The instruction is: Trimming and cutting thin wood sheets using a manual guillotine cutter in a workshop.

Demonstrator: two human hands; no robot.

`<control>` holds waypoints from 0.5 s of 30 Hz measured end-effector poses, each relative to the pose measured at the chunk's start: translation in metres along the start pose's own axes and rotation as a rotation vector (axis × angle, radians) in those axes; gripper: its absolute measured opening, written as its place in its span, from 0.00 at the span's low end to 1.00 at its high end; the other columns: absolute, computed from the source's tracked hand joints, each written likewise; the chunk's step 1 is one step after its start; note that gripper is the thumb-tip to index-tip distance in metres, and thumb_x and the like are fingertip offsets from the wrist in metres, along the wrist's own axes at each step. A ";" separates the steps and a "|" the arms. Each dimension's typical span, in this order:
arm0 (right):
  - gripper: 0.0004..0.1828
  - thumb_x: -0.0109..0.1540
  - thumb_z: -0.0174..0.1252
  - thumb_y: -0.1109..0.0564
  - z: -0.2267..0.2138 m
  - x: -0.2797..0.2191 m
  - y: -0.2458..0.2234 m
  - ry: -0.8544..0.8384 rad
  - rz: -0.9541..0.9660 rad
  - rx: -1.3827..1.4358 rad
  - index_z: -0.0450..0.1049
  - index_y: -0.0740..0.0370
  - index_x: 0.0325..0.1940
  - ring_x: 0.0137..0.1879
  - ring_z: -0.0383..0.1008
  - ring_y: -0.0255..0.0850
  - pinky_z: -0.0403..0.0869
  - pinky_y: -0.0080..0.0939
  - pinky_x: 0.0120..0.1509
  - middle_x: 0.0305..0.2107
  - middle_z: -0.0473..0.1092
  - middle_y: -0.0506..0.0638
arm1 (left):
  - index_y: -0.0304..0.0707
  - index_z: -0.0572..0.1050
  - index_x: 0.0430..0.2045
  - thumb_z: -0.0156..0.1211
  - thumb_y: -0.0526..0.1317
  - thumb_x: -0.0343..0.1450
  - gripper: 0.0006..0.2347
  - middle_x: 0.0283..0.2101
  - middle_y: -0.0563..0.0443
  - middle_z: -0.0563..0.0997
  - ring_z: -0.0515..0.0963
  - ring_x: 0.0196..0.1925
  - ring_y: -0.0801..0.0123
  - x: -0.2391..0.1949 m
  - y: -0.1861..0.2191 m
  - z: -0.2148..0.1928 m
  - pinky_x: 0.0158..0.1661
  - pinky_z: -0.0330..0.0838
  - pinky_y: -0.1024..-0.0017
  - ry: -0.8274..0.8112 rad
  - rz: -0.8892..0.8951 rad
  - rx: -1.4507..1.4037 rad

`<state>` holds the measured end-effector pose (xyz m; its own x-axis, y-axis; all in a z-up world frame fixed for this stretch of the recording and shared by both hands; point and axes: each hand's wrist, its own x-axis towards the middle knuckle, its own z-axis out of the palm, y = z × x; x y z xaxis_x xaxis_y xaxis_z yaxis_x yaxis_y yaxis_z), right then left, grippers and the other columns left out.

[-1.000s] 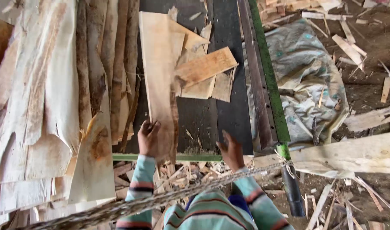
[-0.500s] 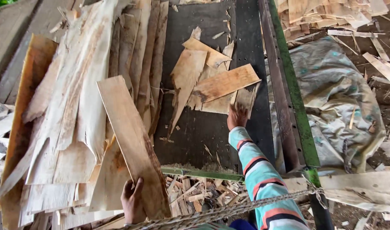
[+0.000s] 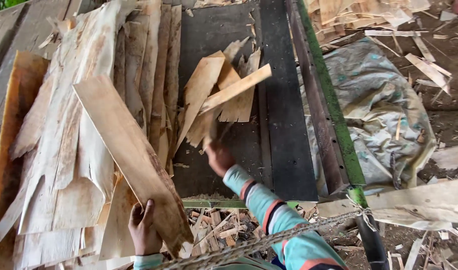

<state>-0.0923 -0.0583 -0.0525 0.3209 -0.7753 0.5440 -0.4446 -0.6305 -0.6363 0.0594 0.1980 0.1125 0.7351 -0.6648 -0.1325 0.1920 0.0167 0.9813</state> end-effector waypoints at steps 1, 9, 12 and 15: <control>0.14 0.70 0.49 0.55 -0.005 -0.009 -0.013 0.006 0.003 -0.008 0.77 0.65 0.48 0.35 0.78 0.55 0.76 0.52 0.38 0.35 0.76 0.64 | 0.33 0.75 0.39 0.62 0.37 0.74 0.06 0.35 0.56 0.78 0.75 0.36 0.77 0.010 -0.013 -0.006 0.34 0.69 0.79 -0.011 -0.001 -0.002; 0.27 0.67 0.56 0.50 -0.081 -0.083 -0.026 0.023 0.409 0.455 0.69 0.64 0.67 0.68 0.71 0.56 0.71 0.51 0.69 0.64 0.67 0.66 | 0.32 0.77 0.44 0.63 0.34 0.71 0.09 0.40 0.52 0.83 0.81 0.39 0.71 0.023 -0.026 0.111 0.38 0.76 0.75 -0.372 -0.126 -0.118; 0.35 0.71 0.48 0.39 -0.137 -0.150 0.002 -0.210 0.795 1.206 0.63 0.63 0.75 0.71 0.70 0.48 0.70 0.46 0.71 0.68 0.67 0.56 | 0.30 0.75 0.46 0.63 0.33 0.72 0.10 0.41 0.51 0.82 0.82 0.40 0.68 0.044 -0.083 0.156 0.39 0.77 0.74 -0.419 -0.209 -0.248; 0.37 0.66 0.56 0.43 -0.167 -0.199 0.006 -0.217 0.637 1.307 0.61 0.65 0.75 0.61 0.76 0.52 0.78 0.52 0.63 0.57 0.74 0.61 | 0.34 0.76 0.46 0.61 0.33 0.73 0.09 0.40 0.53 0.82 0.81 0.38 0.68 0.030 -0.090 0.207 0.38 0.77 0.73 -0.381 -0.264 -0.301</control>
<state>-0.2987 0.0983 -0.0732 0.5339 -0.8451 -0.0274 0.4618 0.3186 -0.8278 -0.0701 0.0215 0.0493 0.3600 -0.8978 -0.2537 0.5565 -0.0116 0.8307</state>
